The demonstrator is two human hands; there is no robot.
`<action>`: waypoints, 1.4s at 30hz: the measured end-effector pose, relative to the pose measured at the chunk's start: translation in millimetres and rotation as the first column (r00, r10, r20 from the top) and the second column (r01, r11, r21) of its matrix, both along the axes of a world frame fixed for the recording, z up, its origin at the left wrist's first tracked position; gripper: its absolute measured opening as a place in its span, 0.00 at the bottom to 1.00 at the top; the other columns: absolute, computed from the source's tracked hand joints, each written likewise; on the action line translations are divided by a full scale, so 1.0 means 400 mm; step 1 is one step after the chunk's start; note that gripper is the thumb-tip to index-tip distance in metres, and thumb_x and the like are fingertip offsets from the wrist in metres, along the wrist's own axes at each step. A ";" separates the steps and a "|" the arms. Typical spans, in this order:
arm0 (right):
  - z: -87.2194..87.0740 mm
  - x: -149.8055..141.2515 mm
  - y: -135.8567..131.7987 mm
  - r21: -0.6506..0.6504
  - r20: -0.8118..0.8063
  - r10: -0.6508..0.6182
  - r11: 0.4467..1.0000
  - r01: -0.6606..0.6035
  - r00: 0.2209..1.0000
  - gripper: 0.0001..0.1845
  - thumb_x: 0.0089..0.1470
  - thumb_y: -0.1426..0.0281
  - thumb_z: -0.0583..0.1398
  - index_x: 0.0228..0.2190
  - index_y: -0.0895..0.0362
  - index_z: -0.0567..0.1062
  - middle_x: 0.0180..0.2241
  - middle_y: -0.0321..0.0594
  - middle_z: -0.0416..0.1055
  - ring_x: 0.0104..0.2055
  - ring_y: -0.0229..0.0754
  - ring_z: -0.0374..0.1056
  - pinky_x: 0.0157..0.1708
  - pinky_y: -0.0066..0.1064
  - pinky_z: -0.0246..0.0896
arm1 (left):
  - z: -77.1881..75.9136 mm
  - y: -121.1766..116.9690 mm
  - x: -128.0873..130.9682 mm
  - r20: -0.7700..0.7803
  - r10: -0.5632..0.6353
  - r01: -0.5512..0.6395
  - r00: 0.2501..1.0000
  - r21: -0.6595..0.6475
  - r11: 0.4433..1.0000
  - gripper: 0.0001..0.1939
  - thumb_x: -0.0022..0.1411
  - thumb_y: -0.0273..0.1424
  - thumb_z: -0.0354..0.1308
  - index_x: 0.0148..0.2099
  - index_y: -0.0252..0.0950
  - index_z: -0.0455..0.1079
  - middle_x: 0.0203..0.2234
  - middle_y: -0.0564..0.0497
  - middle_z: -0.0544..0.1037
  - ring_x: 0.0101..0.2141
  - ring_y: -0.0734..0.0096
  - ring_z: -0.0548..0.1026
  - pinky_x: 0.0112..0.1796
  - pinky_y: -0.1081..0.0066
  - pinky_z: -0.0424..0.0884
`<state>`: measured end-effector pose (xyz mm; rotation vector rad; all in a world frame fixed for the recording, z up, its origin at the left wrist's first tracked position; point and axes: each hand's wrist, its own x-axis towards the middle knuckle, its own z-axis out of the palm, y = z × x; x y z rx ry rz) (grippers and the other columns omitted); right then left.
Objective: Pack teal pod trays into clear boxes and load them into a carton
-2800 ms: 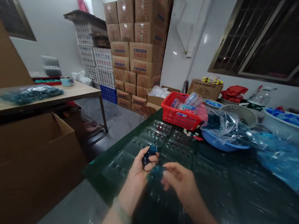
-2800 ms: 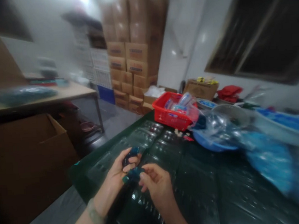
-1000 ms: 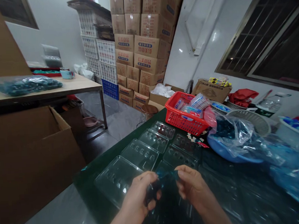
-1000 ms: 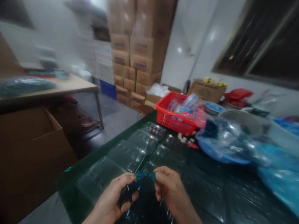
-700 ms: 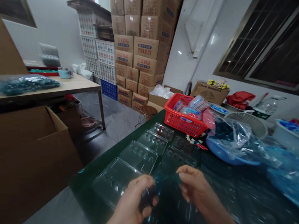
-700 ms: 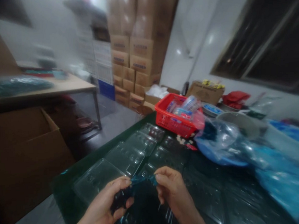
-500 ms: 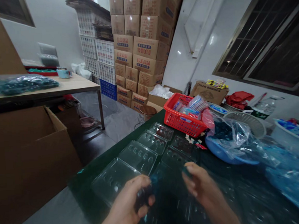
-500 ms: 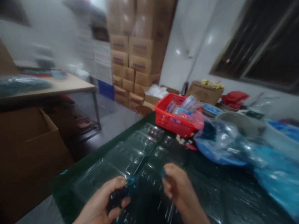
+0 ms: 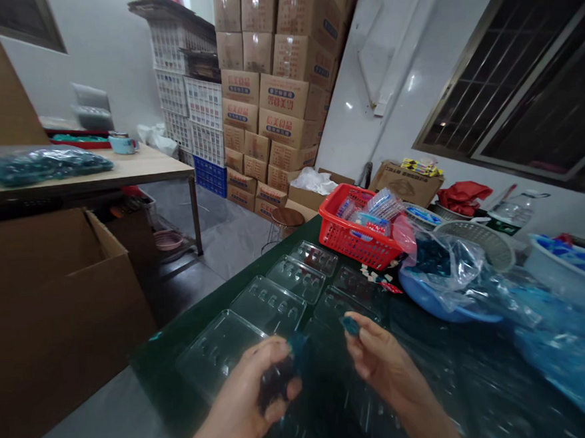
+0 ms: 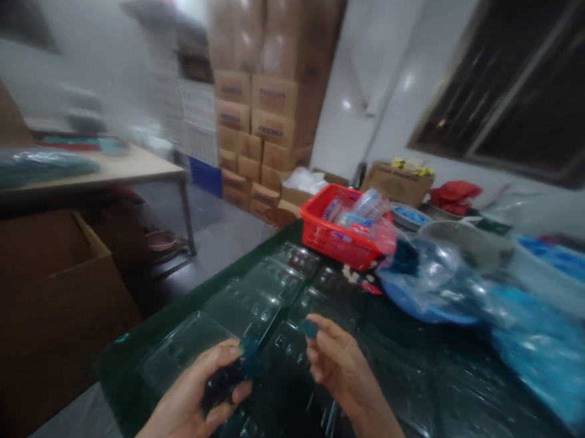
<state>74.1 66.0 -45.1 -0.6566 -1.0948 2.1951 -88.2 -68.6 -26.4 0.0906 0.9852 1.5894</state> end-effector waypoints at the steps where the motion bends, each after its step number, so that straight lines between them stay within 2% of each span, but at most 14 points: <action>1: -0.001 0.002 0.001 0.018 -0.001 0.018 1.000 -0.018 1.000 0.19 0.47 0.69 0.63 0.42 0.58 0.70 0.26 0.37 0.67 0.24 0.31 0.60 0.16 0.19 0.53 | -0.001 0.000 -0.001 0.006 -0.007 0.007 1.000 0.006 1.000 0.13 0.44 0.32 0.61 0.27 0.37 0.58 0.17 0.57 0.64 0.14 0.76 0.66 0.10 0.83 0.42; 4: -0.007 0.004 0.005 0.075 0.036 0.039 0.996 -0.042 0.999 0.16 0.49 0.68 0.62 0.42 0.59 0.71 0.22 0.35 0.66 0.19 0.29 0.58 0.15 0.18 0.50 | -0.011 -0.001 -0.003 0.004 -0.014 0.014 1.000 0.013 1.000 0.12 0.45 0.33 0.61 0.27 0.37 0.59 0.17 0.57 0.64 0.14 0.76 0.66 0.09 0.83 0.42; 9: -0.006 -0.015 -0.002 0.153 0.091 0.027 0.987 -0.041 0.996 0.13 0.49 0.65 0.62 0.37 0.59 0.73 0.16 0.32 0.63 0.14 0.28 0.55 0.13 0.18 0.48 | -0.027 0.005 0.002 -0.010 -0.047 0.048 0.999 0.107 0.993 0.10 0.48 0.33 0.58 0.26 0.36 0.58 0.17 0.55 0.64 0.15 0.76 0.66 0.10 0.82 0.42; 17: -0.003 -0.062 -0.033 0.228 0.136 0.044 0.971 -0.074 0.990 0.16 0.45 0.65 0.64 0.36 0.61 0.73 0.15 0.32 0.63 0.15 0.30 0.57 0.12 0.20 0.53 | -0.002 0.006 0.002 -0.028 -0.087 0.091 0.996 0.194 0.977 0.09 0.52 0.34 0.56 0.26 0.36 0.60 0.16 0.54 0.66 0.15 0.77 0.66 0.11 0.82 0.43; 23: 0.007 -0.078 -0.062 0.338 0.254 -0.012 0.938 -0.078 0.967 0.15 0.46 0.66 0.63 0.36 0.60 0.73 0.16 0.33 0.64 0.17 0.33 0.60 0.13 0.23 0.57 | -0.012 0.022 -0.001 -0.033 -0.041 0.044 0.999 0.117 0.992 0.07 0.52 0.33 0.56 0.28 0.35 0.62 0.15 0.53 0.67 0.16 0.76 0.65 0.11 0.83 0.44; 27: 0.015 -0.091 -0.072 0.430 0.347 -0.043 0.895 -0.118 0.937 0.16 0.44 0.64 0.64 0.35 0.61 0.75 0.16 0.34 0.66 0.17 0.34 0.61 0.14 0.24 0.59 | -0.031 0.026 -0.004 -0.066 -0.037 0.045 0.997 0.133 0.990 0.08 0.53 0.34 0.55 0.28 0.35 0.62 0.15 0.52 0.68 0.16 0.77 0.65 0.11 0.82 0.44; 33: 0.019 -0.121 -0.076 0.467 0.371 -0.007 0.866 -0.180 0.928 0.16 0.43 0.63 0.64 0.33 0.60 0.75 0.18 0.35 0.66 0.17 0.33 0.60 0.13 0.23 0.58 | -0.046 0.030 -0.023 -0.049 0.004 0.002 0.999 0.128 0.992 0.10 0.53 0.36 0.56 0.28 0.35 0.61 0.16 0.53 0.67 0.14 0.79 0.64 0.11 0.82 0.44; 35: 0.016 -0.135 -0.050 0.461 0.395 0.002 0.865 -0.200 0.919 0.17 0.43 0.63 0.63 0.34 0.61 0.75 0.17 0.34 0.66 0.16 0.33 0.60 0.13 0.24 0.59 | -0.047 0.030 -0.035 -0.014 0.029 -0.027 0.999 0.120 0.992 0.10 0.53 0.36 0.56 0.29 0.36 0.60 0.15 0.55 0.66 0.13 0.79 0.63 0.11 0.82 0.44; 37: 0.010 -0.157 0.008 0.509 0.424 -0.052 0.840 -0.191 0.904 0.19 0.45 0.62 0.62 0.37 0.62 0.73 0.16 0.34 0.66 0.16 0.34 0.61 0.14 0.25 0.59 | -0.044 0.026 -0.048 0.035 0.069 -0.072 0.997 0.093 0.993 0.11 0.51 0.36 0.57 0.29 0.36 0.59 0.15 0.56 0.65 0.13 0.79 0.63 0.12 0.82 0.43; 39: 0.000 -0.193 0.100 0.631 0.457 -0.185 0.757 -0.170 0.870 0.22 0.48 0.61 0.59 0.40 0.64 0.72 0.17 0.34 0.66 0.16 0.35 0.61 0.16 0.26 0.60 | -0.041 0.019 -0.059 0.092 0.135 -0.140 0.987 0.049 0.989 0.13 0.49 0.36 0.59 0.29 0.37 0.58 0.16 0.57 0.64 0.14 0.78 0.65 0.12 0.83 0.42; 40: -0.006 -0.218 0.155 0.711 0.473 -0.281 0.681 -0.174 0.835 0.22 0.49 0.61 0.58 0.41 0.65 0.71 0.17 0.35 0.67 0.16 0.35 0.62 0.17 0.27 0.61 | -0.040 0.016 -0.064 0.110 0.157 -0.161 0.981 0.029 0.987 0.13 0.47 0.35 0.60 0.30 0.37 0.59 0.16 0.57 0.65 0.14 0.78 0.66 0.12 0.83 0.41; 42: -0.021 -0.277 0.271 0.779 0.471 -0.381 0.603 -0.172 0.796 0.22 0.51 0.62 0.56 0.43 0.66 0.70 0.19 0.36 0.67 0.18 0.36 0.64 0.19 0.28 0.62 | -0.043 0.009 -0.073 0.106 0.138 -0.141 0.985 0.022 0.990 0.13 0.47 0.37 0.60 0.31 0.37 0.61 0.14 0.55 0.65 0.14 0.77 0.65 0.11 0.83 0.42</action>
